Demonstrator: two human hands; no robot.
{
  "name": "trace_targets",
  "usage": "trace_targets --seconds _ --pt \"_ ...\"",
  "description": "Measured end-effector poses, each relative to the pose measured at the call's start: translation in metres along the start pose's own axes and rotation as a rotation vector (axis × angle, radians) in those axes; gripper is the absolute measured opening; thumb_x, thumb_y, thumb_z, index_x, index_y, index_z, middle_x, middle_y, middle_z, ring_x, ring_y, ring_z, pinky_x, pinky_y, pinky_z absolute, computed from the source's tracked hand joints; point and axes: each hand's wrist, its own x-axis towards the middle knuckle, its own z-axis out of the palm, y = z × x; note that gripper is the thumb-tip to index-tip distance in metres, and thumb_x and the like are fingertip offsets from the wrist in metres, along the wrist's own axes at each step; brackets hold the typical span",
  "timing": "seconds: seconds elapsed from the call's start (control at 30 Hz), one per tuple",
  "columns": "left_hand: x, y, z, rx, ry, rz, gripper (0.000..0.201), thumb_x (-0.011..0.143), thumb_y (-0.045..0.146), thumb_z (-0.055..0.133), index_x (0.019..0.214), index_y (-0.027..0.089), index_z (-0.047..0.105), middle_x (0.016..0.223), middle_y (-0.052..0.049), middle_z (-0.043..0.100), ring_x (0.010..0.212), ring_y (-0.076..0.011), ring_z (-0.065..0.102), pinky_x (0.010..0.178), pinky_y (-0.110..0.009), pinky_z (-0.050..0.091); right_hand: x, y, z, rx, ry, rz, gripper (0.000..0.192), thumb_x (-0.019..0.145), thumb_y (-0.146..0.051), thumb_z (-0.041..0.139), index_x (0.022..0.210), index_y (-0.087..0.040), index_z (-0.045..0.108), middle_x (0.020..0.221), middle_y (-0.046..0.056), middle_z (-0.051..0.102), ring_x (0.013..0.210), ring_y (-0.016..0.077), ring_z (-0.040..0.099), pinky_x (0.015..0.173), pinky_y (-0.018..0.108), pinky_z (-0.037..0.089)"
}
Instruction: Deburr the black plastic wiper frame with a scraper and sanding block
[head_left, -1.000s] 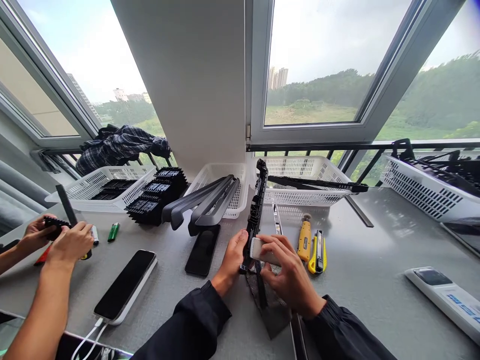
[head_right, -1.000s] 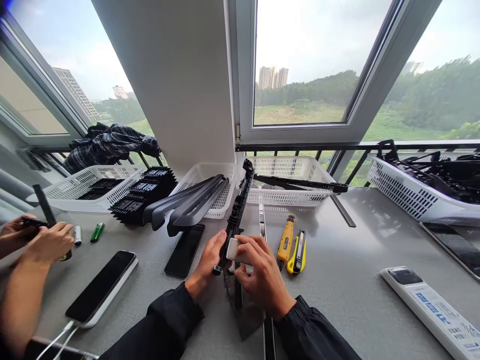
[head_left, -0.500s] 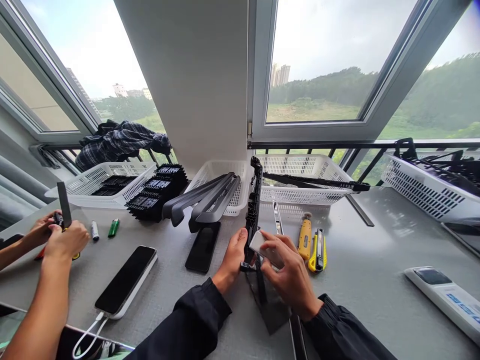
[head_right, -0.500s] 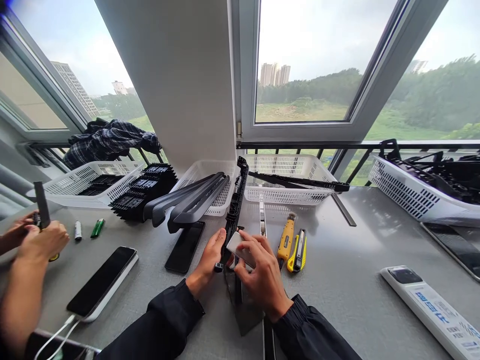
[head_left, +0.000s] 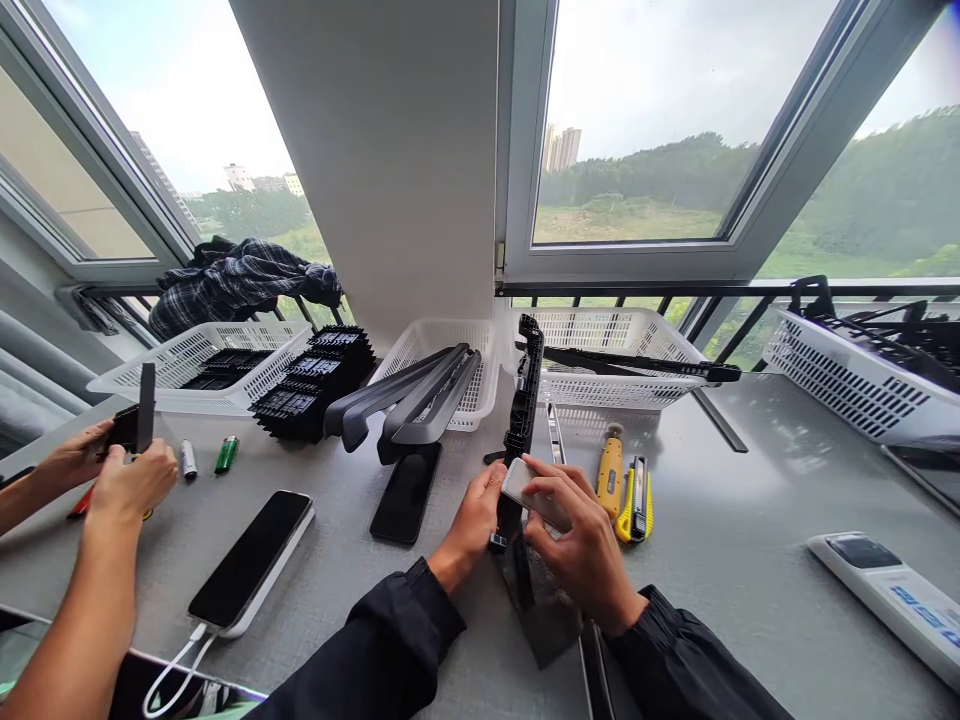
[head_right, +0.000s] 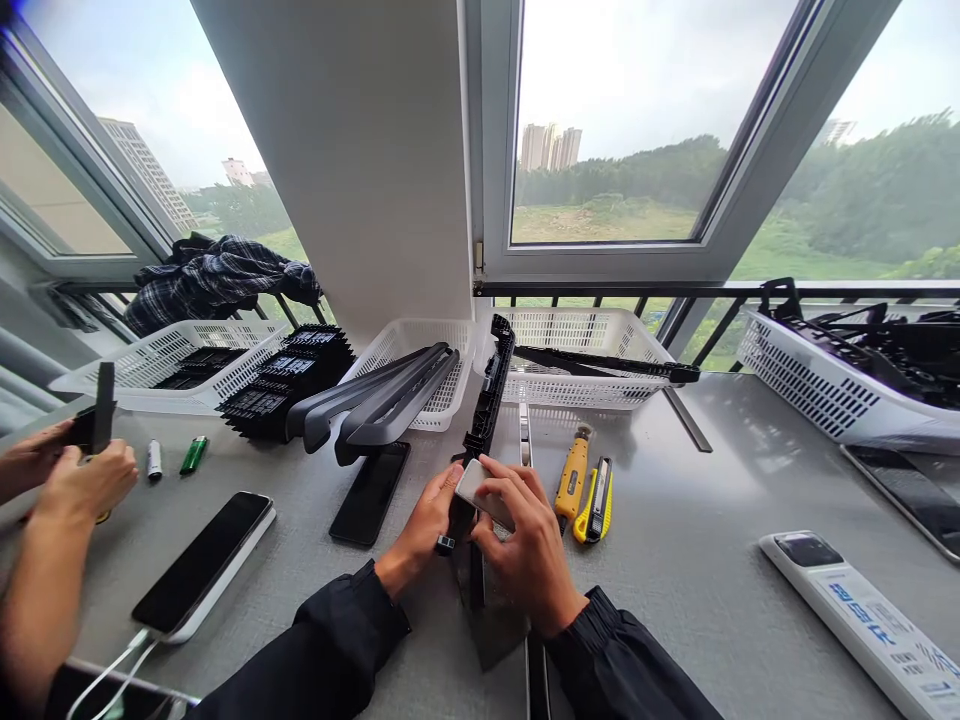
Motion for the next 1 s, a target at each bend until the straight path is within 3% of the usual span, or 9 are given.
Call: trace_targets --seconds 0.23,0.63,1.0 --pt "-0.004 -0.009 0.006 -0.009 -0.158 -0.064 0.069 0.079 0.086 0.069 0.098 0.020 0.061 0.064 0.005 0.056 0.045 -0.0108 0.045 0.045 -0.025 0.038 0.001 0.006 -0.003 -0.062 0.125 0.015 0.024 0.086 -0.012 0.061 0.100 -0.028 0.073 0.132 0.009 0.066 0.120 0.0315 0.061 0.101 0.053 0.053" --pt "0.002 0.007 -0.004 -0.022 -0.078 -0.073 0.065 0.077 0.085 0.073 0.085 0.021 0.059 0.050 0.007 0.051 0.038 -0.0099 0.040 0.039 -0.024 0.028 0.005 0.010 -0.006 -0.026 0.088 0.025 0.024 0.091 -0.013 0.063 0.103 -0.029 0.075 0.121 0.007 0.067 0.117 0.0300 0.060 0.099 0.050 0.053" --pt "0.005 -0.009 -0.005 -0.030 -0.114 -0.118 0.073 0.072 0.090 0.072 0.090 0.021 0.059 0.052 0.007 0.051 0.040 -0.0111 0.045 0.042 -0.025 0.030 0.005 0.013 -0.003 0.017 0.046 0.015 0.023 0.096 -0.016 0.063 0.109 -0.030 0.076 0.127 0.008 0.068 0.122 0.0283 0.062 0.105 0.050 0.054"
